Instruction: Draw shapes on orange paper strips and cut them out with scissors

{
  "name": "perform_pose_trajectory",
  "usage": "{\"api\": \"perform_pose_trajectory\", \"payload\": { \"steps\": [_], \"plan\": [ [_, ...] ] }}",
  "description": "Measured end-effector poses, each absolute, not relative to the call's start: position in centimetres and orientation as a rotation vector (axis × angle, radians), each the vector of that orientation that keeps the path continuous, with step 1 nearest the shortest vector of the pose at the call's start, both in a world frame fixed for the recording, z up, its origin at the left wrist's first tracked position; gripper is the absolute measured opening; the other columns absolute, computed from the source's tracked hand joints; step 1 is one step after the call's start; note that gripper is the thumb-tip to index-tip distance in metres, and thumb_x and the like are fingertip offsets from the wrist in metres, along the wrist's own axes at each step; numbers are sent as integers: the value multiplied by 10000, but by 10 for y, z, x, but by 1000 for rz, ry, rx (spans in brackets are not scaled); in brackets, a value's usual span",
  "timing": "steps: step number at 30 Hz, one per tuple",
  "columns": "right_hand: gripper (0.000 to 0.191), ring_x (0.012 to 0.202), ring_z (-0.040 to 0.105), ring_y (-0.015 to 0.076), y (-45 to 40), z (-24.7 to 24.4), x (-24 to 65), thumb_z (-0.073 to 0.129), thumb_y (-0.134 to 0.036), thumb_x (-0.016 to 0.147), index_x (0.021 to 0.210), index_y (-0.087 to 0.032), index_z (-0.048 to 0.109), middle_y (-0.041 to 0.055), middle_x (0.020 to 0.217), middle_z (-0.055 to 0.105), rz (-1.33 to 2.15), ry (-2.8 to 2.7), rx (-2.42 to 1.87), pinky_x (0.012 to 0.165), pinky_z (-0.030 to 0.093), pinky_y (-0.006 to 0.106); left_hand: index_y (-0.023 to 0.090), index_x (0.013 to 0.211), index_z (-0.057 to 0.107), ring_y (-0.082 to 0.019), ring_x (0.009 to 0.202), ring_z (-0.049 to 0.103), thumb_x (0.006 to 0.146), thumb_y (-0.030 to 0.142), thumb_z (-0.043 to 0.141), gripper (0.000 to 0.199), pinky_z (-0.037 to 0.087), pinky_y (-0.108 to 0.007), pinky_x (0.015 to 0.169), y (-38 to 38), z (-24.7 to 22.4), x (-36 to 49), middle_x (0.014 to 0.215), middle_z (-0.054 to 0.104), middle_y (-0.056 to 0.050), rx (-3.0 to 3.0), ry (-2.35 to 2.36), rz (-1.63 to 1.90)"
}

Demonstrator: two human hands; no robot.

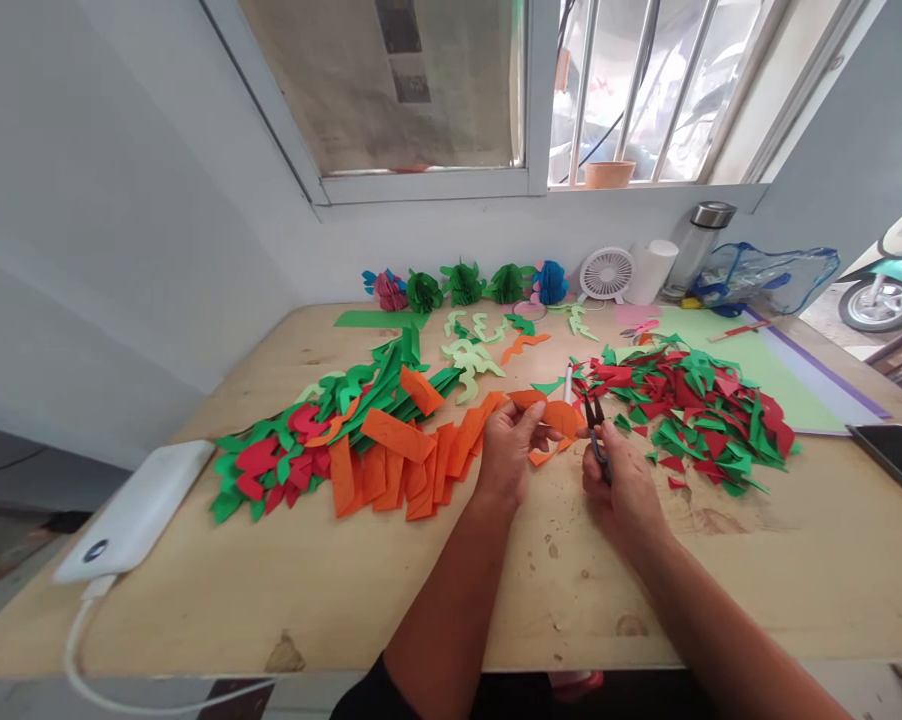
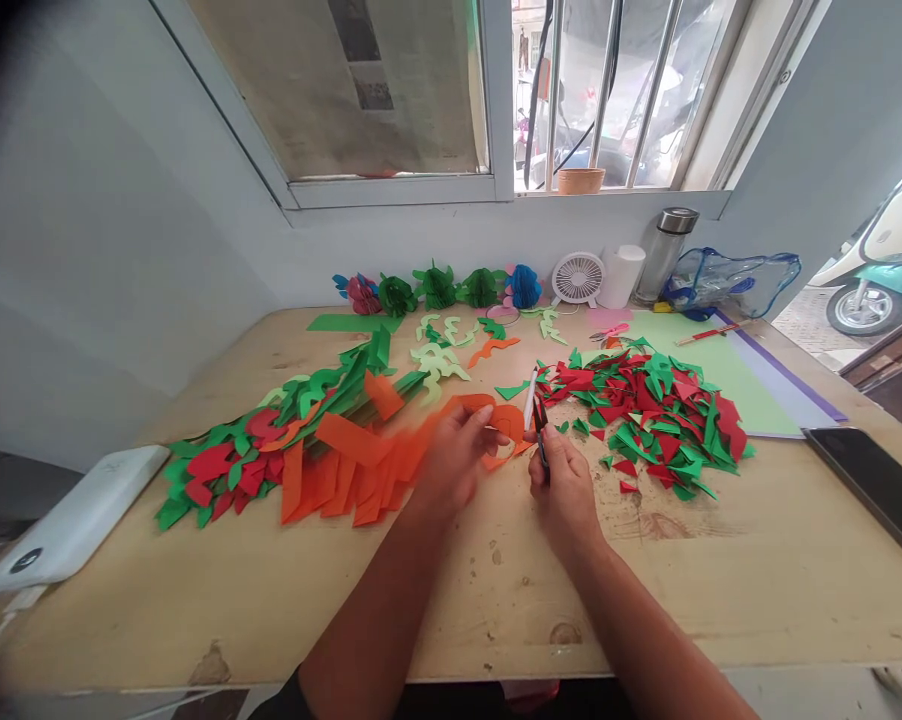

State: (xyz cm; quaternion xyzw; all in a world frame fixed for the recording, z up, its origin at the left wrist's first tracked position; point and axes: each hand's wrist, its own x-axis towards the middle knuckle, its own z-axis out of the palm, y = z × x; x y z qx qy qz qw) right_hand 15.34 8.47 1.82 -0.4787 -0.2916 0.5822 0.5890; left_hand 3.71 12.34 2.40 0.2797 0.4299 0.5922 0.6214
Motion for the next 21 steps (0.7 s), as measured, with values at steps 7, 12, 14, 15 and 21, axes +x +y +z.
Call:
{"api": "perform_pose_trajectory", "payload": {
  "steps": [7,12,14,15,21],
  "plan": [
    [443,408,334,42,84,13,151,729,-586,693,772,-159,639,-40,538,511,1405,-685,-1082,377,214,177,160,707,557,-154,603,680,582,278,804,301,461,-225,583,122,29,36,590,654,-7,398,889,1383],
    [391,418,323,45,82,13,149,748,-541,706,815,-179,648,-46,557,512,1404,-705,-1062,376,230,173,150,701,576,-108,550,634,570,284,798,291,447,-207,575,121,30,37,603,662,-8,347,905,1425],
    [390,411,317,49,82,12,148,738,-545,716,843,-186,653,-44,560,514,1407,-715,-1067,370,228,182,149,701,577,-96,536,617,559,301,802,306,441,-204,569,121,30,37,619,666,-5,333,917,1450],
    [390,411,327,52,82,12,148,730,-547,722,853,-188,655,-39,569,524,1407,-725,-1069,370,237,187,149,700,577,-94,536,614,554,309,803,313,439,-204,568,121,31,38,624,667,-4,326,921,1458],
    [385,396,340,53,83,11,146,728,-531,717,854,-179,654,-22,611,564,1482,-734,-1064,355,219,203,137,672,596,-108,565,634,568,346,792,305,461,-222,604,121,30,40,623,671,-18,345,901,1507]
  ]
}}
